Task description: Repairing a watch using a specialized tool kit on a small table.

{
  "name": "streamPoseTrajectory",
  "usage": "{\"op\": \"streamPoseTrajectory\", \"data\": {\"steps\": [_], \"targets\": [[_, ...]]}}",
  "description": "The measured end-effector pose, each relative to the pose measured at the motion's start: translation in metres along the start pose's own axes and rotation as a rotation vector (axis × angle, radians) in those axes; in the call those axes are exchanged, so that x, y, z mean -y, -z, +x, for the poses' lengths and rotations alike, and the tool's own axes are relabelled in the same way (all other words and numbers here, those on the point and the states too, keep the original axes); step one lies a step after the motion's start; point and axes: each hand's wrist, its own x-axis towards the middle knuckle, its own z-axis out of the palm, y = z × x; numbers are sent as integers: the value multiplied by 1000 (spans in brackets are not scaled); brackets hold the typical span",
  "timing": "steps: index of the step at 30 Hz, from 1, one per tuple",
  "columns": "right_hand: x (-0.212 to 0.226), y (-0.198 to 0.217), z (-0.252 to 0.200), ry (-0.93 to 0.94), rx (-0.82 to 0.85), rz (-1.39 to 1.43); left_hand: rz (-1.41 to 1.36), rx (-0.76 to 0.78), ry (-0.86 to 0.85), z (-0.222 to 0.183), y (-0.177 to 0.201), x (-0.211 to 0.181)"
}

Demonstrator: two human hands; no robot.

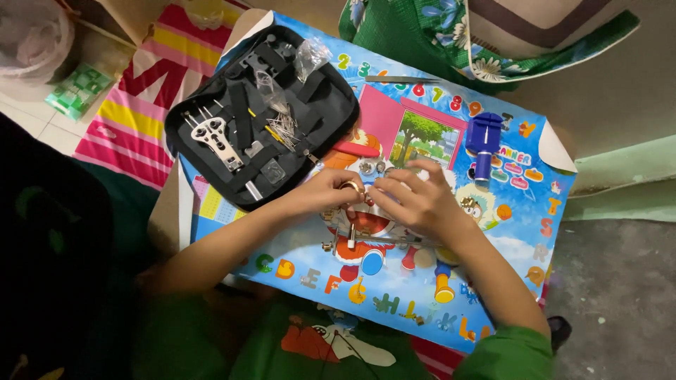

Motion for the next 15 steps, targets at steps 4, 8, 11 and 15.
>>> {"op": "streamPoseTrajectory", "data": {"steps": [4,8,11,15], "targets": [[-16,7,-3,-34,101,-53,16,22,-16,11,8,14],[-36,15,-5,-114,299,-127,20,43,-28,13,9,17],[-44,16,-13,-138,399,-135,47,62,-30,11,11,13],[-43,16,-18,-150,430,-121,45,41,-5,6,7,4]]}}
